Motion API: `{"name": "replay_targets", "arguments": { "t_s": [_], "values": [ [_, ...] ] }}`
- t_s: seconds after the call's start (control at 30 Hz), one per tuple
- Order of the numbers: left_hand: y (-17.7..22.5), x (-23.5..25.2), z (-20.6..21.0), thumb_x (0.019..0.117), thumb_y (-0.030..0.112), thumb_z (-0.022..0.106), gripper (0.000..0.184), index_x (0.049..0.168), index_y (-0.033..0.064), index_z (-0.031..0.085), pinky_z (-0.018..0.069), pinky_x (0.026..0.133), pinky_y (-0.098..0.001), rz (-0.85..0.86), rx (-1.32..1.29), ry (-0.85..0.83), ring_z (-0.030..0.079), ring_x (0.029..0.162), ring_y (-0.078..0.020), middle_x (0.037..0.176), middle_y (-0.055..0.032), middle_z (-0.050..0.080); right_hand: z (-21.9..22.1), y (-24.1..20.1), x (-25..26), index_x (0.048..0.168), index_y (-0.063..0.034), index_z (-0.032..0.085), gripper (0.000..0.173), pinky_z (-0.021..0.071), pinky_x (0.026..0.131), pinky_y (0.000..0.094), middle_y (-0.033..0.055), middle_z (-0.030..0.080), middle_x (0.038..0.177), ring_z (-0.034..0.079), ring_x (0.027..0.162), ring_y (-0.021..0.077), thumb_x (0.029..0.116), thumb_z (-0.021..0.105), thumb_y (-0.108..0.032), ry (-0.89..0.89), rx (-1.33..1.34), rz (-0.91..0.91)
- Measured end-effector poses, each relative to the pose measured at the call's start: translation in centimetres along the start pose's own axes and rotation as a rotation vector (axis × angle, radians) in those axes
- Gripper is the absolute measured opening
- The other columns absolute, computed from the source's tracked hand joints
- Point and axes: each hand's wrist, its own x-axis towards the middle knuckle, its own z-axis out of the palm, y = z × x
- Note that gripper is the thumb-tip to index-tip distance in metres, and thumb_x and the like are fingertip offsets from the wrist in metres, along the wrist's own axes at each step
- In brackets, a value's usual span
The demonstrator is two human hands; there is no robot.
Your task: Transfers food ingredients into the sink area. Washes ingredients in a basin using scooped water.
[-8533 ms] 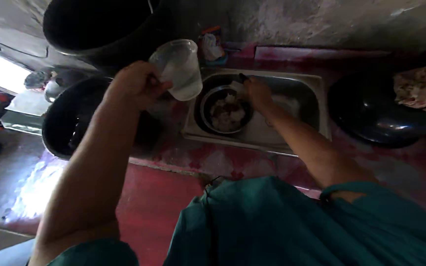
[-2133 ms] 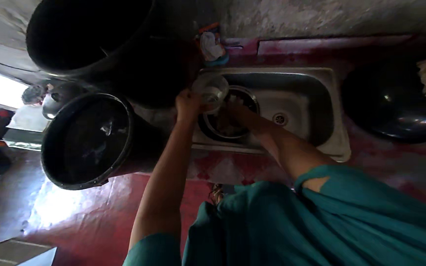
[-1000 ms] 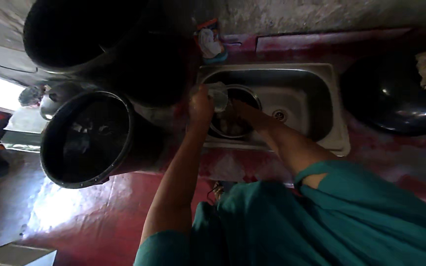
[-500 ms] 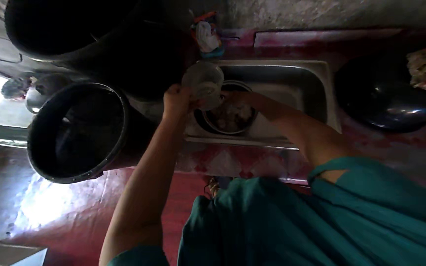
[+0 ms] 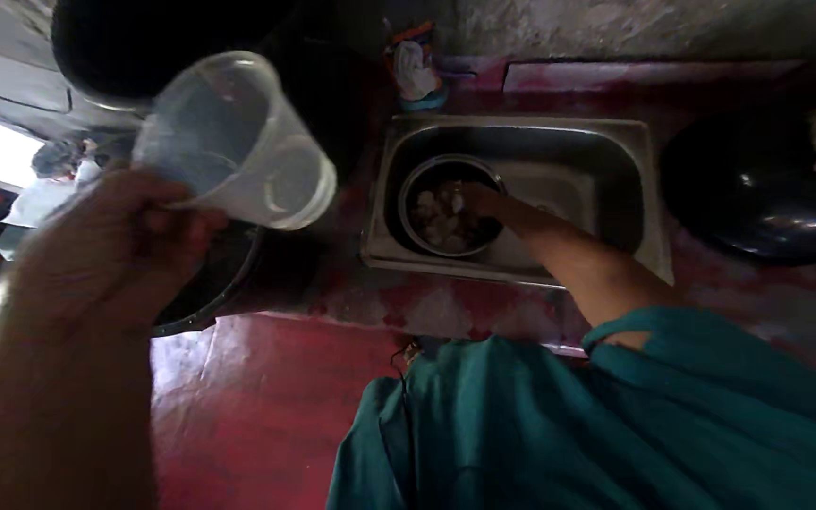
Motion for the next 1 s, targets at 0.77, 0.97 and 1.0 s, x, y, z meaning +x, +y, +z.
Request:
{"name": "replay_targets", "arguments": {
  "t_s": [0.77,0.97,1.0],
  "values": [
    [-7.9,1.5,-11.8,0.1016,0.018,0.059,0.016,0.116,0.0139,0.053,0.0633,0.066,-0.0316,0.017,0.316,0.407,0.069,0.068,-0.0097,0.084,0.0043,0.063,4.8,-4.3,0.4,0.150,-0.0212,0.052,0.055,0.0433,0.107,0.0698,0.0227,0.049,0.153,0.052,0.135,0.0471,0.0991,0.069,-0.027,0.004,-0.151,0.088],
    [-8.9,1.6,-12.6,0.1038,0.028,0.059,0.019,0.117,0.0168,0.052,0.0648,0.065,-0.0348,0.100,0.297,0.363,0.072,0.069,-0.0136,0.083,0.0049,0.065,1.1,-4.0,-0.3,0.145,-0.0159,0.057,0.063,0.0409,0.112,0.0652,0.0178,0.055,0.148,0.051,0.137,0.0400,0.0871,0.082,-0.021,-0.016,-0.118,0.081],
    [-9.1,1.6,-12.7,0.1039,0.028,0.060,0.019,0.118,0.0169,0.053,0.0649,0.064,-0.0353,0.123,0.277,0.353,0.072,0.069,-0.0149,0.082,0.0043,0.066,0.9,-3.4,0.0,0.145,-0.0185,0.057,0.066,0.0435,0.112,0.0601,0.0133,0.058,0.145,0.054,0.134,0.0341,0.0844,0.084,-0.023,0.029,-0.073,0.045]
  ]
}}
